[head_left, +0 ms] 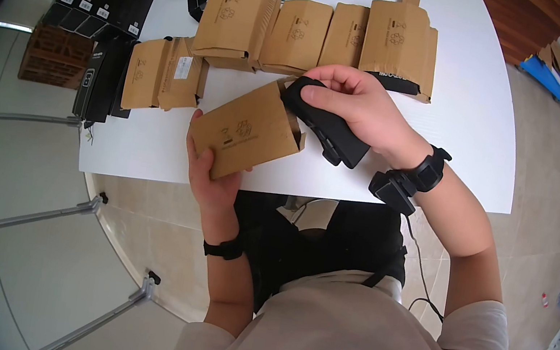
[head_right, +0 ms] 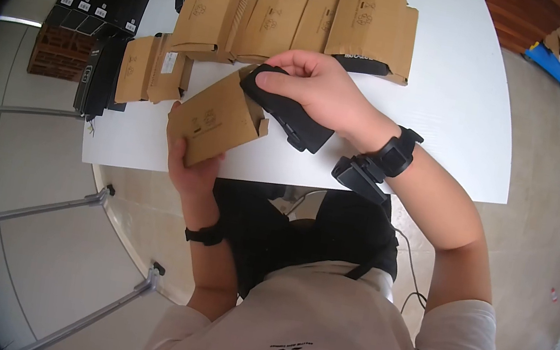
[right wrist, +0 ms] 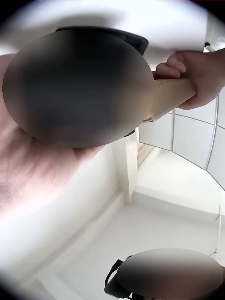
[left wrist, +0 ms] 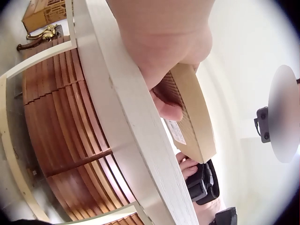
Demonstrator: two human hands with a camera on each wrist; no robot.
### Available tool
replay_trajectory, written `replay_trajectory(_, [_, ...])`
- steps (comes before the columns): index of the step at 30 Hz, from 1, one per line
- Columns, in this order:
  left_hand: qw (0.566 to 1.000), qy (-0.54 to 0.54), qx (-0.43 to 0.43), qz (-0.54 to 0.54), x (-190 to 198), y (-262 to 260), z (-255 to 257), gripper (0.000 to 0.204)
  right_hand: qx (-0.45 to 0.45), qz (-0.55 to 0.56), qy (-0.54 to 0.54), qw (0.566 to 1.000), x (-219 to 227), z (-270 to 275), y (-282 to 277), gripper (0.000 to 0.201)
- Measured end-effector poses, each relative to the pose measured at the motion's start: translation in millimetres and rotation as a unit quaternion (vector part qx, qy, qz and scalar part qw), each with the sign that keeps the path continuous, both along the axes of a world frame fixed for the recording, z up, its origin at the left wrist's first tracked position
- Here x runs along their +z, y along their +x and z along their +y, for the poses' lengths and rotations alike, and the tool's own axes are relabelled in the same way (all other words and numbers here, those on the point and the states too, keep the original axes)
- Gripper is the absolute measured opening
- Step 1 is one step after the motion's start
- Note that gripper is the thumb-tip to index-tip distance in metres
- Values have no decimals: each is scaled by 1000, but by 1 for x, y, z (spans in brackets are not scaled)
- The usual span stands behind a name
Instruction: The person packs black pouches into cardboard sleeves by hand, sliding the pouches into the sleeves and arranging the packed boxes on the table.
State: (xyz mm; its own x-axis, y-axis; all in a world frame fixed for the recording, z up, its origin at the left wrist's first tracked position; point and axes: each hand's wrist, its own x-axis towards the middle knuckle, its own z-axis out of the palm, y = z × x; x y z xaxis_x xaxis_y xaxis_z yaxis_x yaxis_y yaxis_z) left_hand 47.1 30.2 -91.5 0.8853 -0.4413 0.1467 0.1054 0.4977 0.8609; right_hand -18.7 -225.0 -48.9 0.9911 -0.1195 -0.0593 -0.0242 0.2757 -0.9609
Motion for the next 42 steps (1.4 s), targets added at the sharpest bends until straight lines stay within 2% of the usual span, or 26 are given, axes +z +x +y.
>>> replay_trajectory(6, [998,-43,5,44,1,2,-3,67,-9,50,-9,999,-2,-1,0,28])
replay_trajectory(9, [999,6,31,29,3,-2,-6,67,38,45,-7,998,-10,-2,1,33])
replay_trajectory(11, [999,33,26,-6,4,-3,-6,68,-7,4,-11,1000,-9,2,0,34])
replay_trajectory(15, [998,-3,47,47,9,-2,-9,70,0,6,-56,998,-15,0,1,37])
replay_trajectory(18, [997,-18,35,68,11,-2,-10,70,38,-9,-77,996,-12,3,-1,30])
replay_trajectory(21, [995,-19,49,80,12,-4,-11,70,83,39,-164,982,-4,8,-4,11])
replay_trajectory(25, [995,-34,48,84,7,-2,-3,68,108,52,-162,979,0,8,-7,20])
replay_trajectory(27, [993,-50,54,96,5,2,-2,67,76,-166,-239,953,0,7,-10,35])
replay_trajectory(30, [988,-66,44,132,2,6,1,67,105,-139,-215,961,11,7,-15,46])
replay_trajectory(31, [988,-64,37,133,2,6,1,67,60,-212,-257,941,1,9,-12,44])
replay_trajectory(32, [988,-61,31,135,2,6,1,67,57,-210,-256,942,0,8,-11,44])
replay_trajectory(34, [991,-41,29,125,6,1,-4,67,5,-126,-244,961,1,9,-12,37])
replay_trajectory(35, [993,-26,30,110,7,0,-6,67,-11,-97,-253,962,0,10,-12,22])
replay_trajectory(36, [993,-24,30,111,7,0,-6,67,-11,-96,-252,963,1,10,-12,22])
replay_trajectory(38, [998,11,-20,66,7,2,-6,68,-1,-16,-169,986,6,9,-11,17])
replay_trajectory(40, [997,27,-43,55,3,5,-2,69,-18,-25,-174,984,5,11,-11,17])
replay_trajectory(42, [996,44,-65,43,2,9,2,70,-9,21,-179,984,5,11,-12,18])
